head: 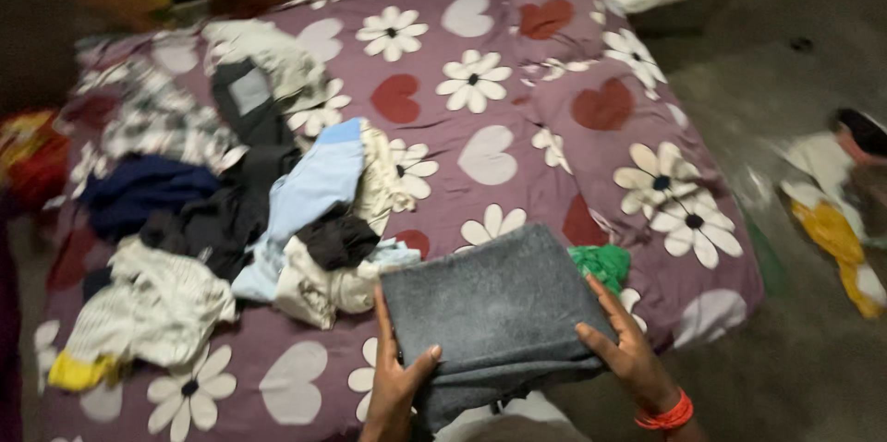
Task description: The person folds a green shirt, a pair of jeans, and a striped shirt by hand on a floral bedspread and places each item onto a white surface nearby.
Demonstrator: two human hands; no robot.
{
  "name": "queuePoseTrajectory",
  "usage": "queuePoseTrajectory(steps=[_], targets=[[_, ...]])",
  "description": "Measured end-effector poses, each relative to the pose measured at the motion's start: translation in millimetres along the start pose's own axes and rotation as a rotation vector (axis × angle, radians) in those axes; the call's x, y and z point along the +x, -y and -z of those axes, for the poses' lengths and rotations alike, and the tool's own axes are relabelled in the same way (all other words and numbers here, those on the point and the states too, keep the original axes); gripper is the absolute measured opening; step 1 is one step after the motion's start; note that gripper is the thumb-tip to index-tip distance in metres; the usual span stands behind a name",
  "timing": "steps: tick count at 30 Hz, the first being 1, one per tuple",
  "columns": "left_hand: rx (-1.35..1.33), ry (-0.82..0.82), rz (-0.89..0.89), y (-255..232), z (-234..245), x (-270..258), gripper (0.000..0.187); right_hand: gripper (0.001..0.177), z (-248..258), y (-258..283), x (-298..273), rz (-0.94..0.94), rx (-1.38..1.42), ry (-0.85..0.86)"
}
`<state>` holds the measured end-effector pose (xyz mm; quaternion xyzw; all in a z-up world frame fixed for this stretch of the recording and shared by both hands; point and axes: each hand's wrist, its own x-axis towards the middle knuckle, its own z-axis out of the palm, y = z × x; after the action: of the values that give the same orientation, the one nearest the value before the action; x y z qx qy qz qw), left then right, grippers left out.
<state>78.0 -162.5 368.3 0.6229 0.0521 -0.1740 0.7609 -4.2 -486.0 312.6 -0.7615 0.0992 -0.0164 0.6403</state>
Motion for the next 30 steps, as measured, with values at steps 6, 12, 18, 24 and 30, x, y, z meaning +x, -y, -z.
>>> queuePoseTrajectory(steps=[6,12,18,24,30], targets=[[0.416,0.362,-0.249,-27,4,17,0.105,0.076,4,36,-41,-0.006,0.049,-0.215],[0.450,0.469,-0.181,-45,-28,36,0.103,0.081,22,33,-84,-0.004,-0.104,-0.302],[0.480,0.613,-0.233,-40,-94,48,0.100,0.087,72,-3,-121,0.013,-0.017,-0.429],[0.382,0.707,-0.122,-27,-206,49,0.097,0.085,160,-12,-140,-0.107,0.091,-0.592],[0.351,0.734,-0.153,4,-350,19,0.092,0.031,298,-19,-176,0.489,-0.563,-0.585]])
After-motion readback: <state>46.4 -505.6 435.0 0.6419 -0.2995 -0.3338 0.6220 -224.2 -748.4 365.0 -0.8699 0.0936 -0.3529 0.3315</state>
